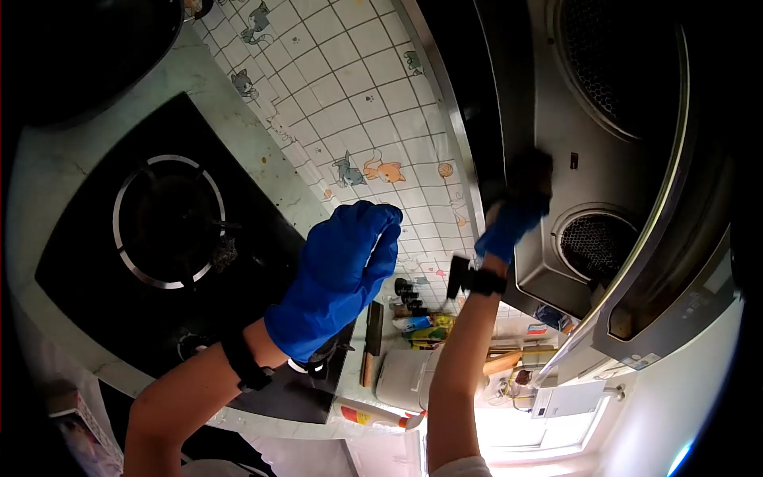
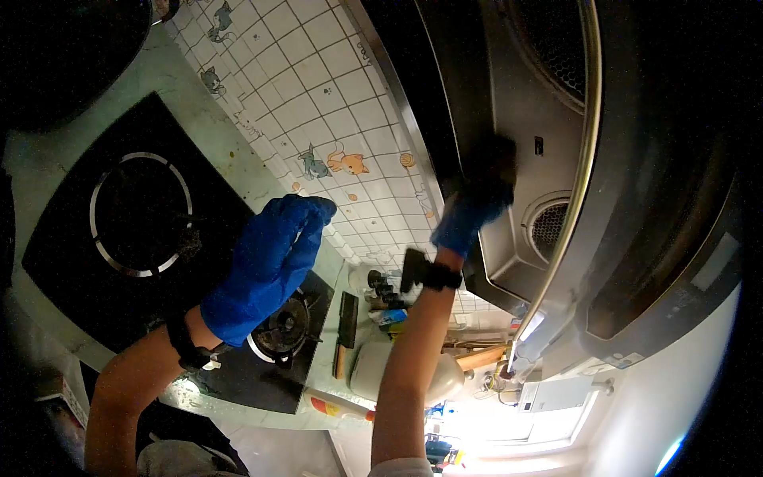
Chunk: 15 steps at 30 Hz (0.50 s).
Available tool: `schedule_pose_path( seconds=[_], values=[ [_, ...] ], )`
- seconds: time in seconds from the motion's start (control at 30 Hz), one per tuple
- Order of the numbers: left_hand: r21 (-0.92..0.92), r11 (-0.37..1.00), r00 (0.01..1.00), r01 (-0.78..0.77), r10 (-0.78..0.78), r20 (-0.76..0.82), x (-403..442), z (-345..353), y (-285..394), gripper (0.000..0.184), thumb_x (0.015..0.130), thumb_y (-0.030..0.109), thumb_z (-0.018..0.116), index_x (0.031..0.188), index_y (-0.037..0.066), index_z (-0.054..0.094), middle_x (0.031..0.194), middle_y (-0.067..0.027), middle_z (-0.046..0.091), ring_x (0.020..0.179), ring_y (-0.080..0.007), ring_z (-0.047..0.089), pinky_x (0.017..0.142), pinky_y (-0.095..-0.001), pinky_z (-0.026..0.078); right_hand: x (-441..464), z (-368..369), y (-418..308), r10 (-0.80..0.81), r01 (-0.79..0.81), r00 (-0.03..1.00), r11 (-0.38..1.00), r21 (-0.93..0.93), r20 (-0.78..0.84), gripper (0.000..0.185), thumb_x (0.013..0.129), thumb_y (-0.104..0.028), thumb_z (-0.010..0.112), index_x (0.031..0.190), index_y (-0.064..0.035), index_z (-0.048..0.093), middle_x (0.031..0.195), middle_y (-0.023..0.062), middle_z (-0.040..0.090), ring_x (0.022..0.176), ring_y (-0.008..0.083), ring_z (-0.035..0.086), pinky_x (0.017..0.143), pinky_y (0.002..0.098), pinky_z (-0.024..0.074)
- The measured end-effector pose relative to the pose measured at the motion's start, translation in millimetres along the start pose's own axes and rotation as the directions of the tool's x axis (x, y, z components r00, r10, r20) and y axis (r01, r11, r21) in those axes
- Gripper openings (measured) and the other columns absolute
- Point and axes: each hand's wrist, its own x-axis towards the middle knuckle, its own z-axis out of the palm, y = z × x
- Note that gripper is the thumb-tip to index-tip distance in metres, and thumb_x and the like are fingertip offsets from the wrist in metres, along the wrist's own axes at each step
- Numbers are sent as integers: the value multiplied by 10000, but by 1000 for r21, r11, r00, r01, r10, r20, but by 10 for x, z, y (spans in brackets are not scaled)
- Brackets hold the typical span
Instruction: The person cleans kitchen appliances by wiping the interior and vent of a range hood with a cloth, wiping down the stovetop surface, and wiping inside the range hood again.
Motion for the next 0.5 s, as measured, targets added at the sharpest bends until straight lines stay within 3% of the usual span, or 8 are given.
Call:
schedule_pose_path(
  seconds=[0.03, 0.1, 0.13, 0.23, 0.27, 0.33, 0.43, 0.5],
  values=[
    [0, 1000, 1000, -4, 4, 1, 5, 5, 18, 320, 690, 34, 577, 987, 64, 460, 795, -94, 523, 719, -274, 515, 564, -346, 426, 74, 130, 94, -3, 3, 1000, 1000, 2, -2, 356, 857, -168, 402, 1166, 9, 424, 1108, 128, 502, 916, 224, 525, 761, 284, 460],
    [35, 999, 1000, 5, -4, -15, 19, 36, 44, 319, 703, 38, 570, 999, 62, 454, 796, -98, 523, 726, -273, 517, 571, -343, 427, 257, 345, 391, -106, 116, 993, 893, -435, 48, 354, 840, -152, 460, 1148, 19, 426, 1152, 145, 468, 1005, 236, 472, 878, 344, 380],
    [30, 1000, 1000, 8, -8, -13, 22, 42, 36, 319, 703, 38, 570, 999, 62, 454, 796, -98, 523, 726, -273, 517, 571, -343, 427, 275, 230, 418, -104, 115, 993, 890, -442, 48, 354, 840, -152, 460, 1148, 19, 426, 1152, 145, 468, 1005, 236, 472, 878, 344, 380],
    [64, 998, 998, -24, 28, -63, 60, -39, 30, 283, 711, 43, 567, 975, 70, 468, 798, -99, 524, 734, -277, 517, 581, -344, 429, 159, -311, 238, -354, 480, 877, 666, -571, 325, 283, 845, -140, 446, 1094, -14, 493, 1057, 113, 521, 928, 195, 512, 757, 269, 441],
    [71, 997, 997, -29, 34, -65, 91, -99, 19, 283, 711, 43, 567, 975, 70, 468, 798, -99, 524, 734, -277, 517, 581, -344, 429, -12, -376, -1, -95, 152, 971, 953, -261, 219, 299, 866, -153, 406, 1127, -25, 477, 1101, 102, 504, 952, 176, 504, 774, 266, 437],
    [142, 990, 997, -10, 22, -80, 136, -151, 4, 275, 712, 41, 565, 968, 71, 472, 797, -96, 523, 735, -279, 514, 581, -347, 427, -129, -235, -114, 18, -27, 997, 993, 111, 80, 350, 859, -158, 418, 1179, -17, 426, 1171, 125, 469, 1056, 230, 448, 909, 349, 365],
    [80, 997, 999, -18, 21, -33, 128, -60, 42, 274, 715, 43, 561, 973, 73, 472, 800, -90, 524, 733, -278, 512, 579, -353, 426, -189, 295, -122, 85, -77, 996, 964, 253, -21, 303, 859, -149, 410, 1124, -17, 473, 1091, 102, 516, 971, 183, 499, 836, 273, 403],
    [85, 996, 1000, -23, 22, 10, 110, 8, 97, 262, 724, 47, 557, 970, 73, 472, 802, -86, 525, 733, -277, 515, 579, -347, 428, -145, 423, -160, -131, 189, 971, 931, -312, 198, 310, 840, -139, 433, 1117, -5, 468, 1094, 119, 511, 992, 221, 488, 856, 298, 388]
  ],
)
